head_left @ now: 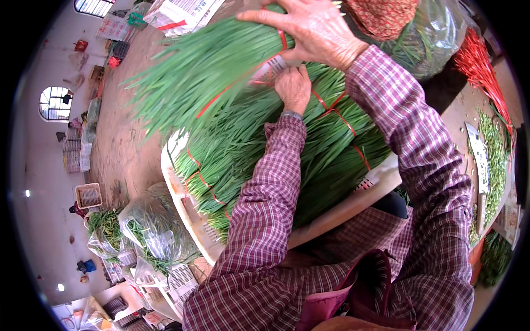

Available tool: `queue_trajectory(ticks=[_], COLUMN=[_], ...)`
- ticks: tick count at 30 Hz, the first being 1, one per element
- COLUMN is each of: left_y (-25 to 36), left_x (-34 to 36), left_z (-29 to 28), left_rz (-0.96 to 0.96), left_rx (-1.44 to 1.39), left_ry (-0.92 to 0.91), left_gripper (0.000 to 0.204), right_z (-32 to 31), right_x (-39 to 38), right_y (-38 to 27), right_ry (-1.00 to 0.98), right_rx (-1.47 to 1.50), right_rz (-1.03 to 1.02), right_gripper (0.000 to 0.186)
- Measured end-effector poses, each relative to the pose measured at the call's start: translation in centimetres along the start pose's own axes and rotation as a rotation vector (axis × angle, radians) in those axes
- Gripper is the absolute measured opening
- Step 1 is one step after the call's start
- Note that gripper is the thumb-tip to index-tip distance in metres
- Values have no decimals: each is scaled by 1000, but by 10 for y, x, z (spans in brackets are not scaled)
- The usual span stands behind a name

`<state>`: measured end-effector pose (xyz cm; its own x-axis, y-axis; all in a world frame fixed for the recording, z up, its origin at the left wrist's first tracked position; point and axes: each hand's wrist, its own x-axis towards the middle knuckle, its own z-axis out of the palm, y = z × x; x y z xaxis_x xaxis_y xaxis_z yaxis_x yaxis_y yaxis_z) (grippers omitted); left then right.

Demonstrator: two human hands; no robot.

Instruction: The person sorts leeks into bundles, ties them with red bands, and cuts the roots off with a large knife, placing the finished bundles into a white plastic crate.

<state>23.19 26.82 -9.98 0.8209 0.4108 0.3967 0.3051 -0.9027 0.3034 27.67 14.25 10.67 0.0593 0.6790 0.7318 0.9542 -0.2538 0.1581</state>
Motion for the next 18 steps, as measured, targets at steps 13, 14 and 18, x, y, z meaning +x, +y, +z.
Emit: queue_trajectory(ticks=[13, 14, 18], left_y=[17, 16, 18], left_x=[-24, -24, -22], left_z=[-11, -12, -14], left_rz=[9, 19, 65], left_rx=[-39, -18, -10], left_ry=[113, 143, 166], left_gripper=[26, 25, 24], right_z=[156, 157, 160], right_x=[-70, -71, -88], right_y=[34, 32, 24], right_ry=[-486, -485, -363], right_rx=[59, 59, 55], right_rz=[65, 69, 119], right_gripper=[78, 78, 67])
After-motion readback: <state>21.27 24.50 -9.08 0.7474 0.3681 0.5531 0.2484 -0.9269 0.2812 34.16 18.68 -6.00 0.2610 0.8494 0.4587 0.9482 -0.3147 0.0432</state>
